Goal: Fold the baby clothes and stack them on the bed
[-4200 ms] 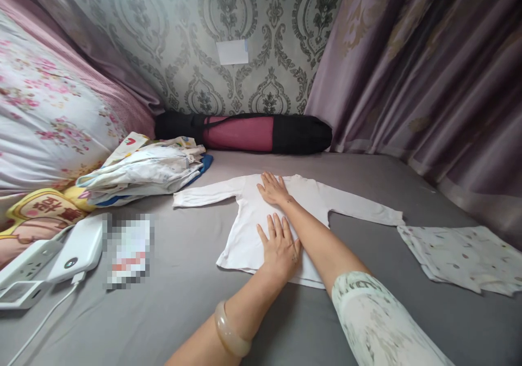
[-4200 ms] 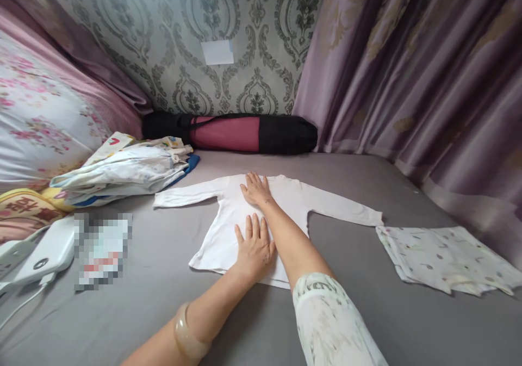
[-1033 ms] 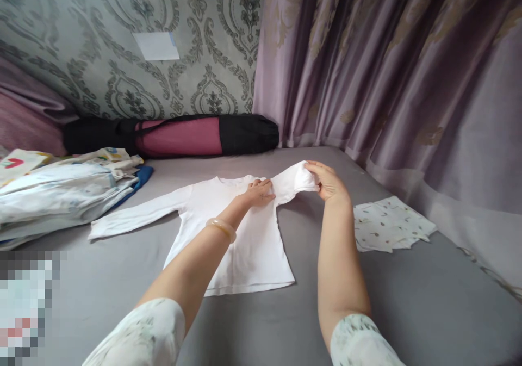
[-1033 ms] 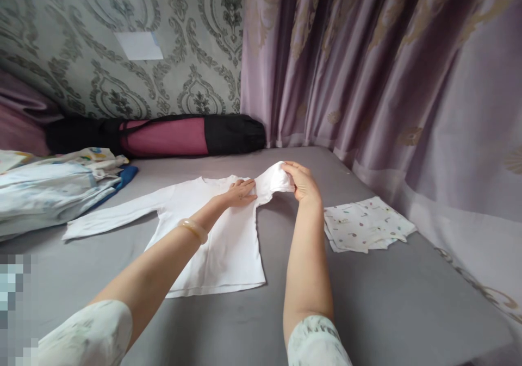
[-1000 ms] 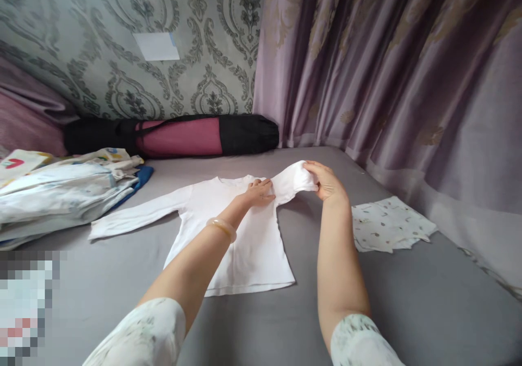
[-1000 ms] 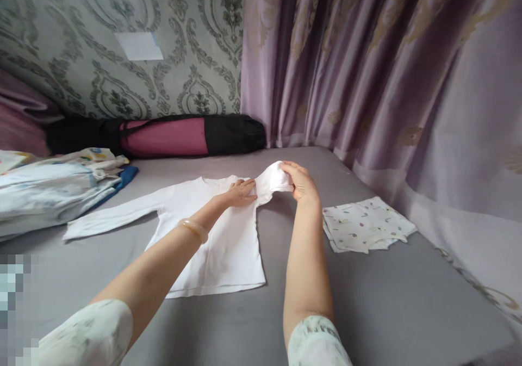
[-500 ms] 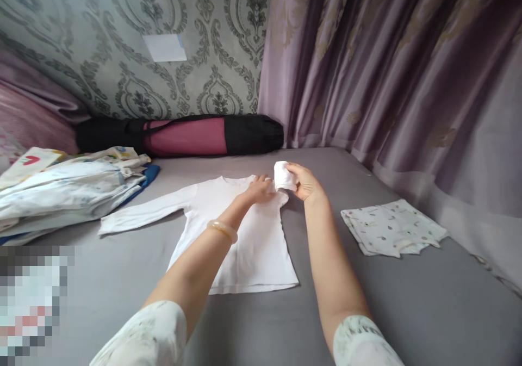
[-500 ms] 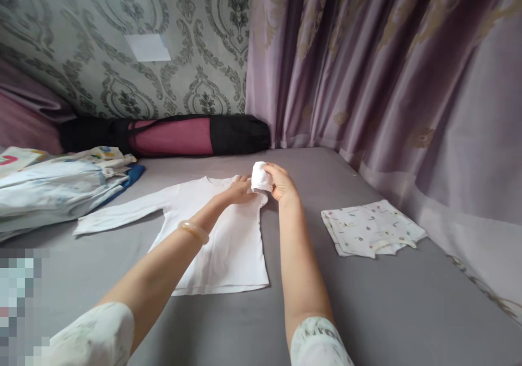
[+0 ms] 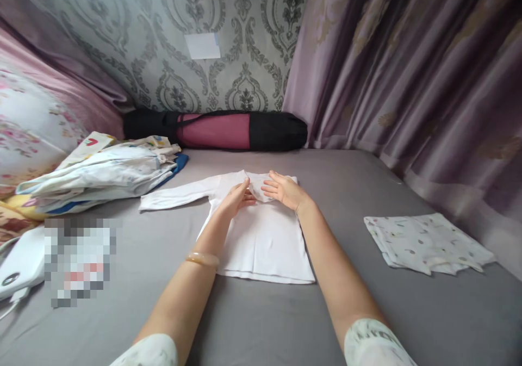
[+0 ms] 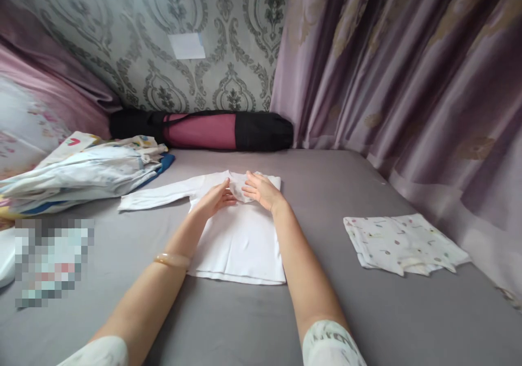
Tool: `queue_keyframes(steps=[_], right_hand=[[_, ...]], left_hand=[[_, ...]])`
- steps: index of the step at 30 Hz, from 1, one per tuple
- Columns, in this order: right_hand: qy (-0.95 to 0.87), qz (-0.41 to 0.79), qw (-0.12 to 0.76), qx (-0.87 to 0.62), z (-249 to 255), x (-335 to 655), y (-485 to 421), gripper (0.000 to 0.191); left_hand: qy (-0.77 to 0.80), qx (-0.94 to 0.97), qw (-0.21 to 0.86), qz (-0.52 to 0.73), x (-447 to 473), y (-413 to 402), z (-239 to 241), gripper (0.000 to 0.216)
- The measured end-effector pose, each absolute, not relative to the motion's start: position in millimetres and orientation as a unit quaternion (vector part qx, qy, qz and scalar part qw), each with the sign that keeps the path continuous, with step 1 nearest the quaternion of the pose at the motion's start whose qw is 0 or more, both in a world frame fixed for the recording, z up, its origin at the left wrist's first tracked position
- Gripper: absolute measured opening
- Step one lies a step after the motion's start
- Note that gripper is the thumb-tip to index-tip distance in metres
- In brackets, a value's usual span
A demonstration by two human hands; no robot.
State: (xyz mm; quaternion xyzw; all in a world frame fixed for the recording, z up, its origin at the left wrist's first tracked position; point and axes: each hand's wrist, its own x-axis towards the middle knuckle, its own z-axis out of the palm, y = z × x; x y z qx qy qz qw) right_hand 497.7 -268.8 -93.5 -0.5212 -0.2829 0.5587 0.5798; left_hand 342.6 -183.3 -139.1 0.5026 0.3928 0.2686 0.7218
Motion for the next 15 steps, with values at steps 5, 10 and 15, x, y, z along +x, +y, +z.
queue_keyframes(steps=[5,10,15], right_hand=[[-0.271,0.549,0.570,-0.549,-86,516,-276,0.046],[-0.230,0.474,0.637,-0.562,-78,549,-288,0.043],[-0.205,0.393,0.665,-0.601,-83,568,-301,0.037]], left_hand=[[0.400,0.523,0.694,0.291,343,-182,-142,0.048],[0.421,0.542,0.636,0.354,344,-176,-151,0.034],[0.397,0.547,0.620,0.398,343,-168,-153,0.028]])
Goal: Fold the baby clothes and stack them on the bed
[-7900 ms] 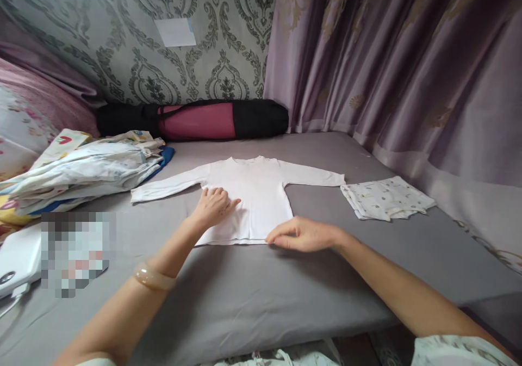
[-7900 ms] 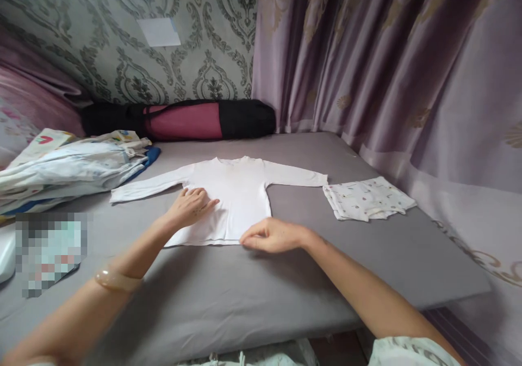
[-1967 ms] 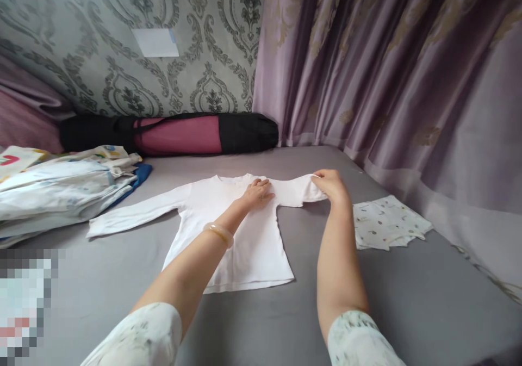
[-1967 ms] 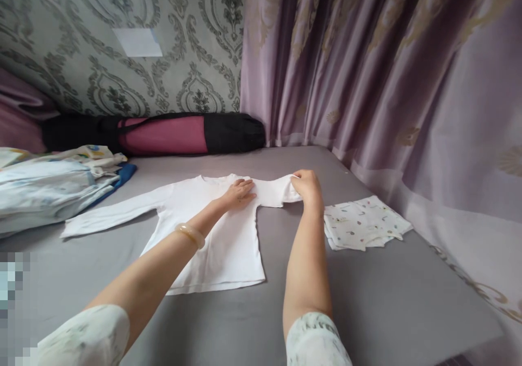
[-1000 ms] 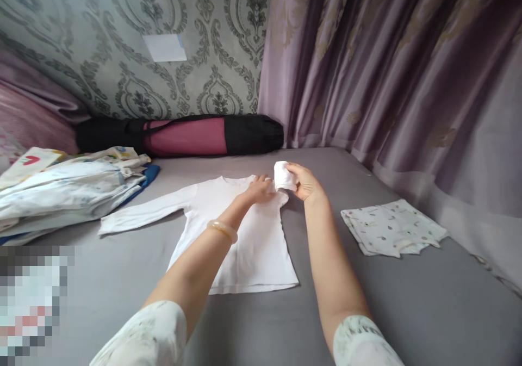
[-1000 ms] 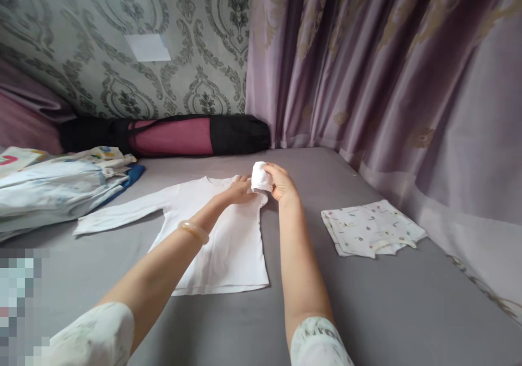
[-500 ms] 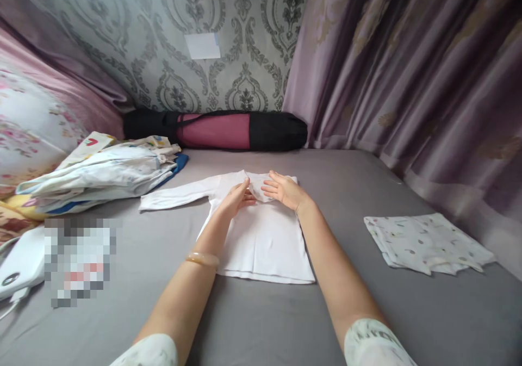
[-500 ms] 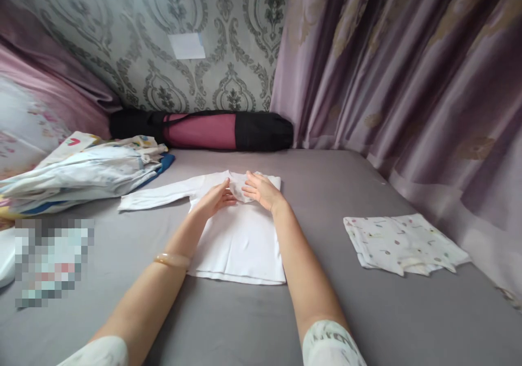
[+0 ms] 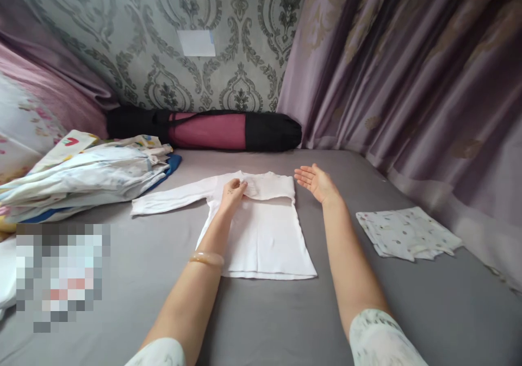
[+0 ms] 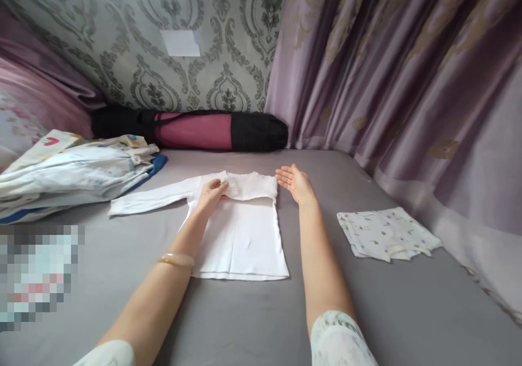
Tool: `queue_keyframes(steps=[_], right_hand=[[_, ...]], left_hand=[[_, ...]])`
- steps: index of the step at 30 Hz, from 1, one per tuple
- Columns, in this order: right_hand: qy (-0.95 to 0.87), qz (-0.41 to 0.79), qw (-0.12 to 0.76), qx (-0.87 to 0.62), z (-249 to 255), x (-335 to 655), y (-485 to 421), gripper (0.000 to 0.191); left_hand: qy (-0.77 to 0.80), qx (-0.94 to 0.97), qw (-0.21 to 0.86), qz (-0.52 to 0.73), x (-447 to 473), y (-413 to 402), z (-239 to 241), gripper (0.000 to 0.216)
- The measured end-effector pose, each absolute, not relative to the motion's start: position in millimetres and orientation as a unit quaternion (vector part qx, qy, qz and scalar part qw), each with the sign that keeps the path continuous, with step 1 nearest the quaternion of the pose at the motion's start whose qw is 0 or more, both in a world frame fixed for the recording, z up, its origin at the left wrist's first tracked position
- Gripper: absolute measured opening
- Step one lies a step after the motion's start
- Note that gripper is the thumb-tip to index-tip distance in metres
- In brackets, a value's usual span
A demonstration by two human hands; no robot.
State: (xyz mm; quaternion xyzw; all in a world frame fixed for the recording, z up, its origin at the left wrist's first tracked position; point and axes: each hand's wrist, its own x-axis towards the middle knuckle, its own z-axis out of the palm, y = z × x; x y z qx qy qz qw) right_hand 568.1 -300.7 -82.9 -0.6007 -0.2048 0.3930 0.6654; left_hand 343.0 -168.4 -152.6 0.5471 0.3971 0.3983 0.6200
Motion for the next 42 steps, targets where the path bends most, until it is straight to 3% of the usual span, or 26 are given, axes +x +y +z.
queue_keyframes(steps=[4,7,14,19,25,33,42], right_hand=[[-0.203,0.342,0.640,-0.657,-90,572,-301,0.026],[-0.224,0.290,0.574,-0.732,-97,571,-293,0.022],[-0.452,0.116,0.228,-0.854,-124,535,-271,0.043],[-0.516,0.070,0.101,-0.848,-138,505,-266,0.063],[-0.520,0.050,0.070,-0.850,-151,505,-267,0.070],[-0.504,0.065,0.080,-0.857,-157,509,-267,0.075],[-0.492,0.088,0.078,-0.863,-153,508,-267,0.079]], left_hand=[[0.388,0.535,0.627,0.413,339,-163,-150,0.041],[0.390,0.530,0.624,0.423,336,-160,-149,0.048],[0.411,0.519,0.613,0.432,330,-155,-153,0.044],[0.431,0.551,0.565,0.437,325,-153,-160,0.033],[0.466,0.597,0.505,0.414,319,-153,-162,0.021],[0.517,0.695,0.342,0.365,315,-156,-155,0.014],[0.529,0.756,0.246,0.296,314,-155,-163,0.018]])
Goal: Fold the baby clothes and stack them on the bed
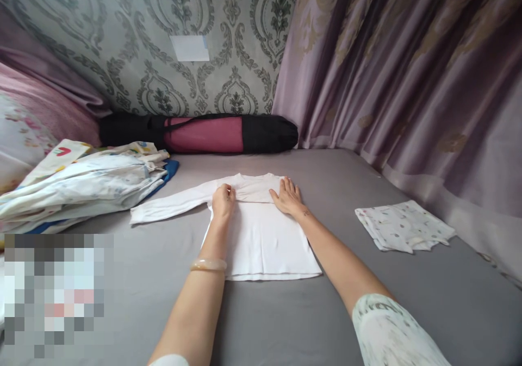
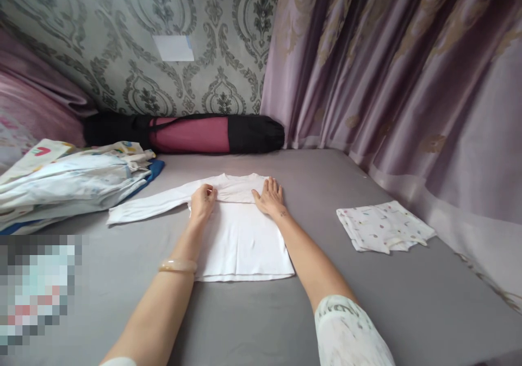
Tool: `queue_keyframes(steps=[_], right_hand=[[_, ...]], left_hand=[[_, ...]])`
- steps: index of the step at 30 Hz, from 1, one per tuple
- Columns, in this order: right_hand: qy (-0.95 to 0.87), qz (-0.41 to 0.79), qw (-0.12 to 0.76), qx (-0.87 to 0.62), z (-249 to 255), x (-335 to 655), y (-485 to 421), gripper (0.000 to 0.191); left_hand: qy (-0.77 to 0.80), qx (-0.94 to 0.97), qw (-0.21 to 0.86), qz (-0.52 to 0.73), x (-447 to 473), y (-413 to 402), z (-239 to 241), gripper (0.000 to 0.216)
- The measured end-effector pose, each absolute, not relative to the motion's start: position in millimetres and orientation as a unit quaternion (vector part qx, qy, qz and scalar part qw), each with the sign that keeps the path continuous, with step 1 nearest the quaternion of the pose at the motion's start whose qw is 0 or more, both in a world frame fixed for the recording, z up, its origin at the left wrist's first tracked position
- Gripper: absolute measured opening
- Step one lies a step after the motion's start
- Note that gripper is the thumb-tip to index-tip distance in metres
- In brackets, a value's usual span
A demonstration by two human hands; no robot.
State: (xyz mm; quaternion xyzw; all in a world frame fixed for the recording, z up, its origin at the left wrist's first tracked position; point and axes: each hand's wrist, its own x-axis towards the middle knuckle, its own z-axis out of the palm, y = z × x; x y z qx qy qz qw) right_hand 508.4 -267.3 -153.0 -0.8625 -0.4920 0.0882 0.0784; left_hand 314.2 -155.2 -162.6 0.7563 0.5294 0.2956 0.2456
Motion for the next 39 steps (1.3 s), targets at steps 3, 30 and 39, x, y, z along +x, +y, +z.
queue_keyframes(steps=[3,30,39], right_hand=[[-0.487,0.099,0.065,-0.865,-152,511,-265,0.079],[-0.543,0.122,0.048,-0.830,-145,515,-256,0.071],[-0.511,0.077,0.040,-0.855,-157,524,-249,0.075]], left_hand=[[0.546,0.770,0.206,0.259,313,-156,-163,0.021],[0.420,0.890,0.158,0.086,329,-177,-157,0.041],[0.453,0.863,0.201,0.103,313,-169,-121,0.036]])
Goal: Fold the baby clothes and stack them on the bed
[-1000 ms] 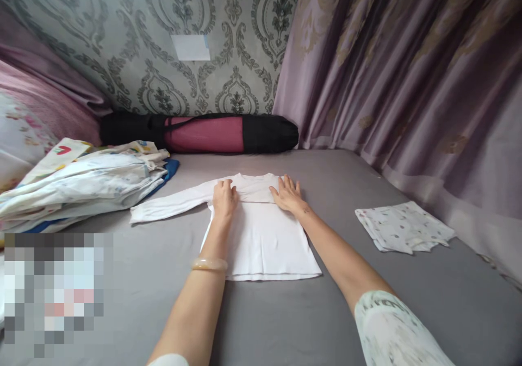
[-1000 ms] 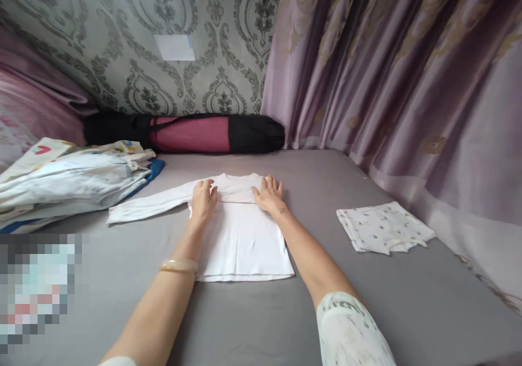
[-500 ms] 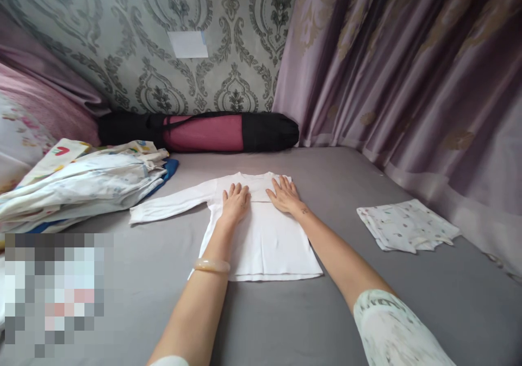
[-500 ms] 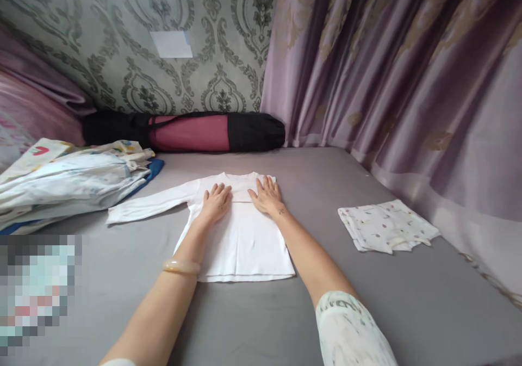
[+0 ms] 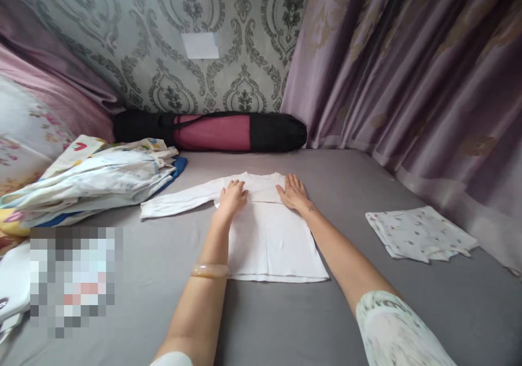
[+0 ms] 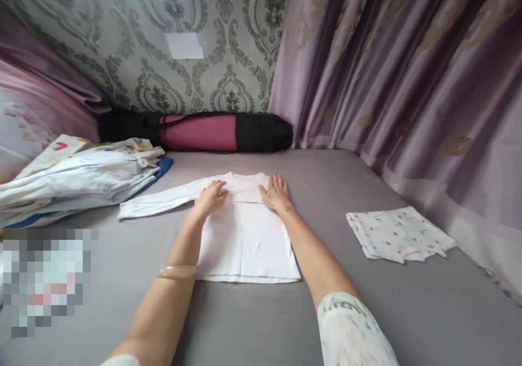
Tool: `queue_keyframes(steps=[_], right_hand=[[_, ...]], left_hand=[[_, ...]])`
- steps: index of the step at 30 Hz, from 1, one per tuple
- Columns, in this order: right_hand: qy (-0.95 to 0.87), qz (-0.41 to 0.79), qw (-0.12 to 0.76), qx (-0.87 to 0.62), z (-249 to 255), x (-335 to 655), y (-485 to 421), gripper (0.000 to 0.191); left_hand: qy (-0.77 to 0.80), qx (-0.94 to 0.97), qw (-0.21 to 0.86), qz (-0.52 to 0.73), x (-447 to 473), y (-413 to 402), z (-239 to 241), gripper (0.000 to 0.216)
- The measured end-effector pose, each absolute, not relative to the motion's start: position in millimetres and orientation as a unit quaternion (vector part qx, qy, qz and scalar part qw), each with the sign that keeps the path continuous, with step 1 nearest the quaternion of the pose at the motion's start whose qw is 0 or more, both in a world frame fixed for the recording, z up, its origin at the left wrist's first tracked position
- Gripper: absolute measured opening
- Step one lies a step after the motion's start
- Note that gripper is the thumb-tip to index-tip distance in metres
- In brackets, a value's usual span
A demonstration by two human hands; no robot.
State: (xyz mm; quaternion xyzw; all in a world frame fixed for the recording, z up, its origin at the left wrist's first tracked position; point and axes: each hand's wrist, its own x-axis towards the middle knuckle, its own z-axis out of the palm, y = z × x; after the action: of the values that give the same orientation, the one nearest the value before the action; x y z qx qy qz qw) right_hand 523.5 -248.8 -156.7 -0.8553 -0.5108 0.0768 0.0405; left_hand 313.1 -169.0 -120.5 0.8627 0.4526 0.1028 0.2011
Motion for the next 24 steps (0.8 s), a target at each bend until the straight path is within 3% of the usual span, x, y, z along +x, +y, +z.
queue_keyframes(steps=[6,11,16,24], right_hand=[[-0.507,0.086,0.025,-0.857,-152,525,-247,0.074],[-0.551,0.032,0.049,-0.832,-140,492,-242,0.063],[-0.615,0.139,0.063,-0.774,-142,450,-237,0.065],[-0.610,0.133,0.042,-0.780,-146,447,-234,0.065]], left_hand=[[0.498,0.816,0.252,0.150,285,-161,-99,0.044],[0.558,0.763,0.260,0.198,260,-152,-95,0.043],[0.590,0.737,0.258,0.205,245,-142,-103,0.041],[0.614,0.701,0.287,0.223,241,-137,-109,0.039]])
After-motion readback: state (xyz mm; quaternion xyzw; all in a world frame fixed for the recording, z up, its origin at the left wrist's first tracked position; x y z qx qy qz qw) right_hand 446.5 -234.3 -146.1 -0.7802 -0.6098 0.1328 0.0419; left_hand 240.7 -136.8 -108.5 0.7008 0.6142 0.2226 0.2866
